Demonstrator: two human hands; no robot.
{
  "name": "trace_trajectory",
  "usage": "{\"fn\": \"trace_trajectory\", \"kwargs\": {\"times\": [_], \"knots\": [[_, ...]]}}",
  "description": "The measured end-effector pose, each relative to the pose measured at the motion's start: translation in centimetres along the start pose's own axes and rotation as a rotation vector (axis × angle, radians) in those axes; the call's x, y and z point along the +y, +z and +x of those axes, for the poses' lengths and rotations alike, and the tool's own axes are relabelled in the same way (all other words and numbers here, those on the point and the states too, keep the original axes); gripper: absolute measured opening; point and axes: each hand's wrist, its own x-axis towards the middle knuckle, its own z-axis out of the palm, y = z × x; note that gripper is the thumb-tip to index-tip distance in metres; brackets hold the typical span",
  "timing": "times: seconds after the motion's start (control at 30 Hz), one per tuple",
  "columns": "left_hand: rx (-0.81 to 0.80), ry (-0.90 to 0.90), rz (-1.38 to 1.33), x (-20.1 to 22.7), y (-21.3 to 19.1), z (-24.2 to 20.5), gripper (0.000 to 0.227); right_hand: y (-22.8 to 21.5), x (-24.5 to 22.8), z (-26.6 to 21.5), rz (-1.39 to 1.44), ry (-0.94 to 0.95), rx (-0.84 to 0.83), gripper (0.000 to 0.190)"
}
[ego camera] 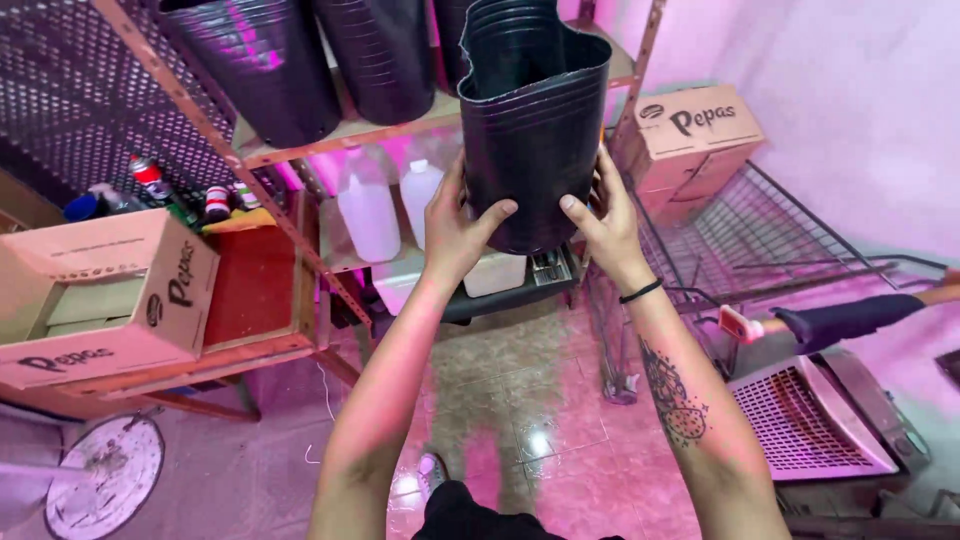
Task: The person repeatedly picks up black plastic pots and white plastic jugs from a cardboard box and places them onto a metal shelving unit. They also handle a blue and yellow garden sprayer, moving it between the shelf and the box. The actions involve lifting, carrying, and placing items in a storage area.
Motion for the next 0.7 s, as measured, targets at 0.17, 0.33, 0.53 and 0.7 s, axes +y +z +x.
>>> {"fn": "trace_trajectory", "kwargs": {"times": [0.17,0.33,0.53,0.7], "knots": [[-0.052,-0.003,0.02,0.7,5.2,2.7,0.112,-6.0,-1.4,2.1,-0.101,0.04,0.038,0.098],[-0.106,-0.007,0.053,0.0,9.0,5.8,0.107,-9.0,-0.2,5.1,-0.156,0.076,0.079,0.101],[-0.112,-0.004,0.072,-5.2,13.2,11.2,0.108,-10.9,4.5,10.4,-0.153,0.081,0.114,0.099],[-0.099,-0.044,0.109,-10.1,15.9,15.3,0.109,-11.8,9.0,15.3,-0.085,0.113,0.124,0.1]]}}
